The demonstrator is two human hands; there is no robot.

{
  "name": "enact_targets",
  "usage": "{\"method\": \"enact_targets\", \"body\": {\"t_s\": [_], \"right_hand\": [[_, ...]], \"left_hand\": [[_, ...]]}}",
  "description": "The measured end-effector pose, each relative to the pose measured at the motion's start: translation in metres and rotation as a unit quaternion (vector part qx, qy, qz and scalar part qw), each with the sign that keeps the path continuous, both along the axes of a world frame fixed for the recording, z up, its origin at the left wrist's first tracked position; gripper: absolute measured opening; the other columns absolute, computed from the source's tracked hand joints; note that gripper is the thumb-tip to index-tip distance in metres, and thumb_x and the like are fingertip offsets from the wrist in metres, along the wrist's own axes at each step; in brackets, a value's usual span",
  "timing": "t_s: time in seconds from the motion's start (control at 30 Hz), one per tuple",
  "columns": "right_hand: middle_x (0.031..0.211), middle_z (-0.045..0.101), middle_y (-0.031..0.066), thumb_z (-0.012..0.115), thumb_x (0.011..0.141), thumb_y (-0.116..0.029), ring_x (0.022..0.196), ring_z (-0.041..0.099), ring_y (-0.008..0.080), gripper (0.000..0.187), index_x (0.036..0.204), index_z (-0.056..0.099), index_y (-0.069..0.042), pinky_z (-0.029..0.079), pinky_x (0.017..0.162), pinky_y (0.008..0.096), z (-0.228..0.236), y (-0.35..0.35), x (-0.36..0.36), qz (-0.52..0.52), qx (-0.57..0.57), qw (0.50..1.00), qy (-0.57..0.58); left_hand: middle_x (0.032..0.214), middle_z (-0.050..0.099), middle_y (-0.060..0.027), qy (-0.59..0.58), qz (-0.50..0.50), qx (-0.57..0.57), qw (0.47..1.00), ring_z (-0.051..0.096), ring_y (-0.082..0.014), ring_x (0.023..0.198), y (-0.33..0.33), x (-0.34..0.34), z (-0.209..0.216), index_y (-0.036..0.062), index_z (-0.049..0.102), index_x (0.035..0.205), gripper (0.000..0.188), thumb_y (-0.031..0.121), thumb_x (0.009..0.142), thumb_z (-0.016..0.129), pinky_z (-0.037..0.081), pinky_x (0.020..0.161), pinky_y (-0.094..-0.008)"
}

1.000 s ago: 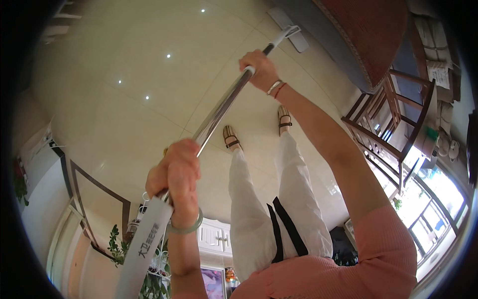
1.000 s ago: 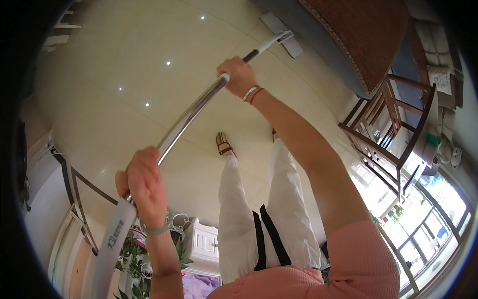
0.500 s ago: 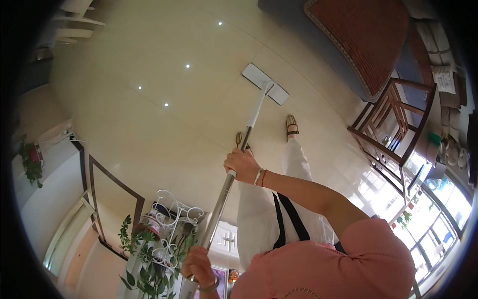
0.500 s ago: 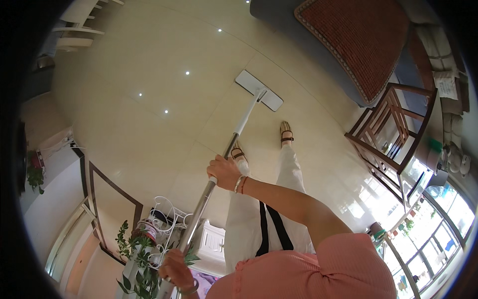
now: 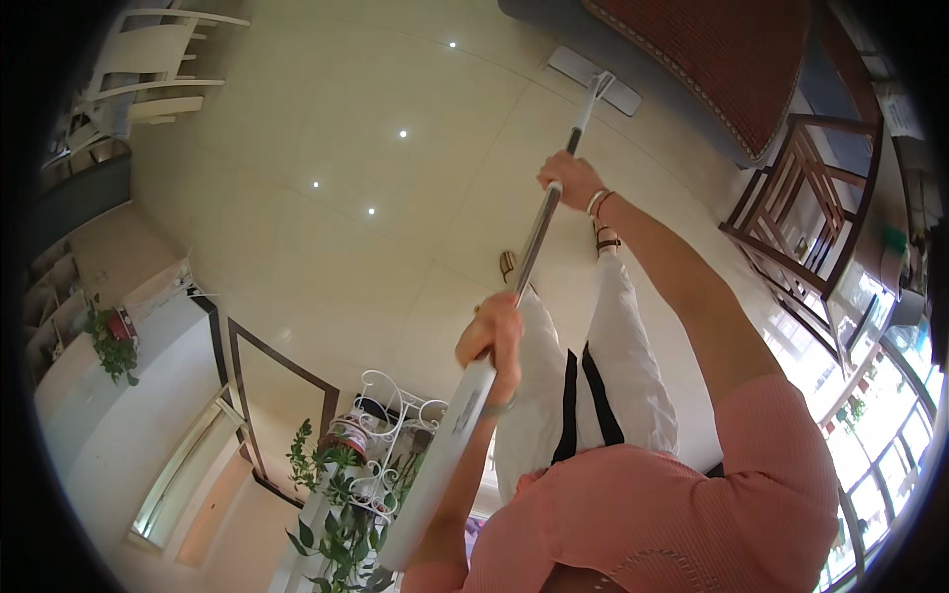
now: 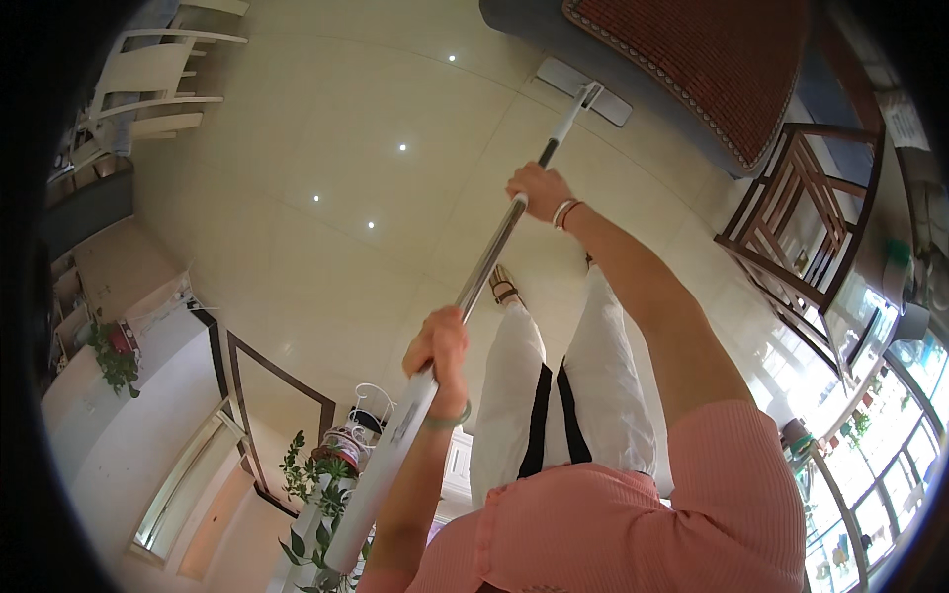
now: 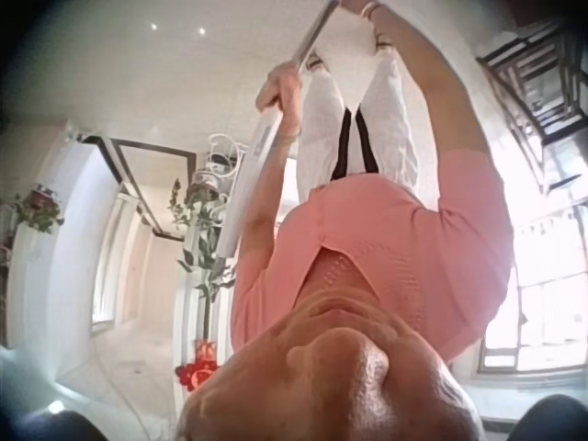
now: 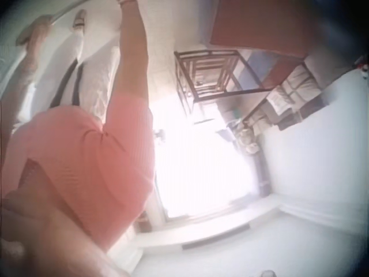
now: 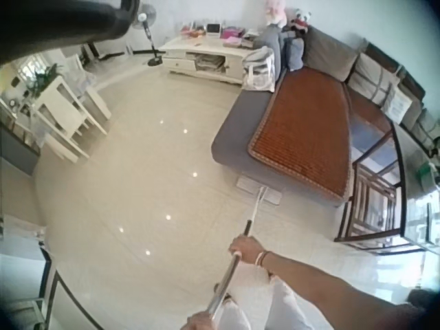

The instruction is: The person mops a tiled floor in a living room using a flat mop. They move the mop back and forth across the floor, navigating around furniture such as a sofa, a wooden table, and a white cabinet.

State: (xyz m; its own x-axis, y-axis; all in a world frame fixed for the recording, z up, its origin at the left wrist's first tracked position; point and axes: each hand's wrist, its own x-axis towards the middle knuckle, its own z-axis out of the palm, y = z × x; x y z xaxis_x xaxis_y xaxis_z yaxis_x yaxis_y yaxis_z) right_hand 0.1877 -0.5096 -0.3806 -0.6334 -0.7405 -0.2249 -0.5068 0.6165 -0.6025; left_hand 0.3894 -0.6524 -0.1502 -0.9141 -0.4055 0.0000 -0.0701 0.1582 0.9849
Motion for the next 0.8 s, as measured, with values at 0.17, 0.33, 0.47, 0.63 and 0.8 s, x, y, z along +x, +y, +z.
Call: {"method": "enact_targets", "body": {"t_s": [0.17, 0.33, 0.47, 0.63, 0.8], "right_hand": [[0.084, 0.059, -0.0026, 0.071, 0.07, -0.011, 0.094, 0.055, 0.022, 0.017, 0.08, 0.062, -0.02, 0.048, 0.073, 0.0388, -0.008, -0.004, 0.034, -0.034, -0.034, 0.999, 0.0], [0.087, 0.06, -0.0021, 0.069, 0.07, -0.01, 0.096, 0.055, 0.022, 0.015, 0.079, 0.063, -0.02, 0.047, 0.073, 0.0421, 0.013, -0.04, 0.166, 0.015, -0.104, 0.992, -0.069], [0.086, 0.061, -0.0022, 0.064, 0.077, -0.015, 0.097, 0.056, 0.0205, 0.009, 0.084, 0.066, -0.019, 0.048, 0.071, 0.0415, 0.063, -0.057, 0.224, 0.08, -0.08, 0.985, -0.131], [0.087, 0.063, -0.0024, 0.066, 0.077, -0.015, 0.097, 0.057, 0.02, 0.011, 0.087, 0.068, -0.019, 0.049, 0.072, 0.0402, 0.085, -0.05, 0.18, 0.137, -0.043, 0.981, -0.131], [0.09, 0.064, -0.0027, 0.066, 0.074, -0.011, 0.099, 0.056, 0.02, 0.017, 0.089, 0.067, -0.019, 0.05, 0.073, 0.039, 0.082, -0.016, 0.114, 0.083, -0.069, 0.985, -0.133]], "left_hand": [[0.067, 0.047, -0.0023, -0.052, 0.011, 0.06, 0.997, 0.042, -0.0096, 0.063, -0.002, 0.019, 0.018, 0.0049, 0.043, 0.07, 0.026, 0.002, 0.096, 0.046, 0.039, 0.06, -0.0248], [0.069, 0.048, -0.0007, -0.227, 0.107, -0.049, 0.967, 0.042, -0.008, 0.062, -0.014, 0.122, 0.089, 0.0098, 0.042, 0.07, 0.024, 0.007, 0.093, 0.046, 0.041, 0.061, -0.0206], [0.06, 0.04, -0.0011, -0.176, 0.188, -0.012, 0.966, 0.041, -0.0125, 0.058, -0.013, 0.171, 0.123, 0.0098, 0.037, 0.07, 0.026, 0.01, 0.095, 0.045, 0.044, 0.067, -0.0319], [0.058, 0.037, -0.0024, -0.04, 0.132, 0.005, 0.99, 0.04, -0.0158, 0.056, -0.007, 0.135, 0.121, 0.0119, 0.032, 0.073, 0.022, 0.006, 0.092, 0.04, 0.046, 0.067, -0.0405], [0.063, 0.036, -0.0026, 0.027, 0.089, 0.029, 0.995, 0.04, -0.0168, 0.055, 0.008, 0.084, 0.093, 0.0126, 0.031, 0.079, 0.017, 0.011, 0.094, 0.039, 0.048, 0.066, -0.0419]]}}
